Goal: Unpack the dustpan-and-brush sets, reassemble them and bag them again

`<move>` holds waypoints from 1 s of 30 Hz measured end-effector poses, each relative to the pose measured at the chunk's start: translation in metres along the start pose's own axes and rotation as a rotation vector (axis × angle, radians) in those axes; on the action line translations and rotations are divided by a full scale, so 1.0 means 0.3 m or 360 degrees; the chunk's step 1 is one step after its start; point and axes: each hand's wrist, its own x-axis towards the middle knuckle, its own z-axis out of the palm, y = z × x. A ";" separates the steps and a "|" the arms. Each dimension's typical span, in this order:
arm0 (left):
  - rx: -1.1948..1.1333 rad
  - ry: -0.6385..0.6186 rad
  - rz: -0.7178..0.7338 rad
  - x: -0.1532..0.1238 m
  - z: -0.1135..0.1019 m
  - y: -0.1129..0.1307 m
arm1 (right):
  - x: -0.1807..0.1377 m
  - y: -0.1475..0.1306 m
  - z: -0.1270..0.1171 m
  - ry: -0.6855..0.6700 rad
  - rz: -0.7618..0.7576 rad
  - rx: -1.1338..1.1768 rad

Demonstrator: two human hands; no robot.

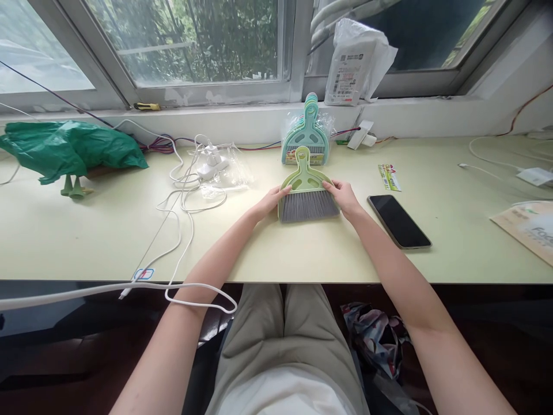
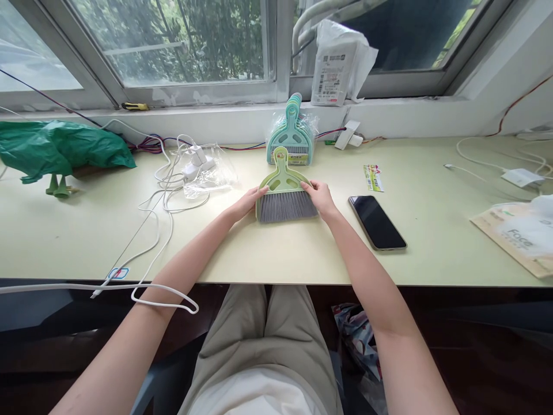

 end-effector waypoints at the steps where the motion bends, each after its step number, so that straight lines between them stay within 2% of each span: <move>1: -0.0017 -0.0006 0.0014 -0.003 0.006 -0.001 | 0.003 0.004 -0.003 0.0007 -0.0035 -0.0098; 4: -0.0046 0.0033 0.0018 -0.001 0.013 -0.008 | 0.007 0.008 -0.022 0.0147 -0.0166 -0.0651; 7: -0.0119 0.0095 -0.0039 0.010 0.007 -0.018 | 0.014 0.021 -0.079 0.0469 -0.0247 -0.1334; 9: -0.0159 0.0137 -0.0065 0.014 0.000 -0.022 | 0.025 0.047 -0.140 0.0647 -0.0145 -0.1612; 11: -0.0175 0.0162 -0.0073 0.015 -0.006 -0.024 | 0.040 0.086 -0.206 0.0736 0.0091 -0.1791; 15: -0.0184 0.0186 -0.0077 0.015 -0.009 -0.026 | 0.063 0.156 -0.292 0.0614 0.0434 -0.1900; 19: -0.0203 0.0185 -0.0070 0.023 -0.014 -0.034 | 0.068 0.175 -0.297 0.0494 0.0340 -0.1911; 21: -0.0204 0.0210 -0.0080 0.028 -0.020 -0.039 | 0.070 0.175 -0.296 0.0520 0.0267 -0.1925; 23: -0.0201 0.0255 -0.0092 0.033 -0.028 -0.043 | 0.076 0.177 -0.305 0.0641 0.0301 -0.1902; 26: -0.0211 0.0321 -0.0125 0.036 -0.040 -0.044 | 0.086 0.183 -0.327 0.0765 0.0486 -0.1794; 28: -0.0223 0.0347 -0.0141 0.036 -0.046 -0.041 | 0.088 0.185 -0.335 0.0720 0.0536 -0.1777; 30: -0.0230 0.0365 -0.0137 0.036 -0.049 -0.039 | 0.084 0.180 -0.331 0.0630 0.0470 -0.1811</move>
